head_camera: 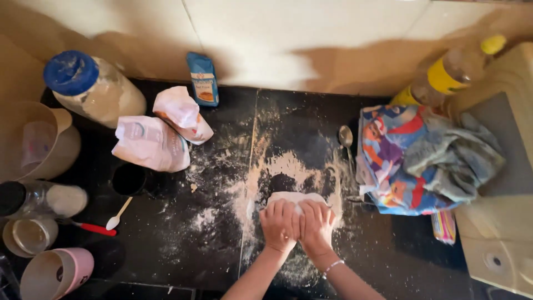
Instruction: Kneading dough on a floured countertop in a kitchen environment.
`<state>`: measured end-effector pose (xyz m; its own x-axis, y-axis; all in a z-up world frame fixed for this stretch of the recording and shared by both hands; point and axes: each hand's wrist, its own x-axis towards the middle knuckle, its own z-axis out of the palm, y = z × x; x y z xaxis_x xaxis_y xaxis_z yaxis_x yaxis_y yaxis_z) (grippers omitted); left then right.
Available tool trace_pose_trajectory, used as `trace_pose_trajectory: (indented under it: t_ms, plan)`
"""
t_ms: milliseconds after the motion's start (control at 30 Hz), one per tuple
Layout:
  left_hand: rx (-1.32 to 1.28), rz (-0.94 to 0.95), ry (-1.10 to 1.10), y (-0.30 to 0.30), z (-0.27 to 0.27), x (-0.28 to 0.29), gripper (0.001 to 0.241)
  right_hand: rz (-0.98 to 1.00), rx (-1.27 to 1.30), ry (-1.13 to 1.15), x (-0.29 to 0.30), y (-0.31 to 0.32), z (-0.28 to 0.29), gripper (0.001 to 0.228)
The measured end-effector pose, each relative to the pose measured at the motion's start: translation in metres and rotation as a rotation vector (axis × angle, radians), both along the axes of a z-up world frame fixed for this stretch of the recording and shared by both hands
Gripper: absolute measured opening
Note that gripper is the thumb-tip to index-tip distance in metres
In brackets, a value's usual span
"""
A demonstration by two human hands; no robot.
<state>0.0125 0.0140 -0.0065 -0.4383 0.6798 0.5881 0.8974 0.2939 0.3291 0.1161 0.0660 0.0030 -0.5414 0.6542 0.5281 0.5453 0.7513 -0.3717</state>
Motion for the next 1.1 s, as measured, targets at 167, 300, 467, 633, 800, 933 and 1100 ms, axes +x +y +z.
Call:
trace_pose_trajectory:
  t_ms: [167,300,467,633,800,933,1100]
  plan:
    - [0.049,0.049,0.068,0.058,0.002,-0.028,0.023,-0.077,0.015,-0.023,-0.028,0.056,-0.009,0.028]
    - [0.067,-0.021,0.055,0.101,0.038,-0.059,0.029,-0.041,-0.092,-0.047,-0.051,0.103,-0.007,0.033]
    - [-0.066,-0.040,0.027,0.141,-0.040,-0.092,0.028,0.012,-0.243,-0.020,-0.074,0.151,-0.041,0.035]
    - [0.098,-0.022,0.103,0.179,-0.065,-0.116,0.024,-0.220,0.047,-0.155,-0.096,0.190,-0.065,0.033]
    - [-0.713,-0.177,-0.699,0.187,0.009,-0.129,0.038,-0.152,-0.600,-0.079,-0.092,0.196,-0.071,0.052]
    - [-0.777,-0.412,-0.866,0.135,0.067,-0.124,0.048,-0.089,-0.757,0.059,-0.069,0.141,-0.029,0.040]
    - [-0.915,-0.269,-0.513,0.056,0.043,-0.063,0.038,0.066,-0.082,-0.155,-0.020,0.050,-0.020,0.040]
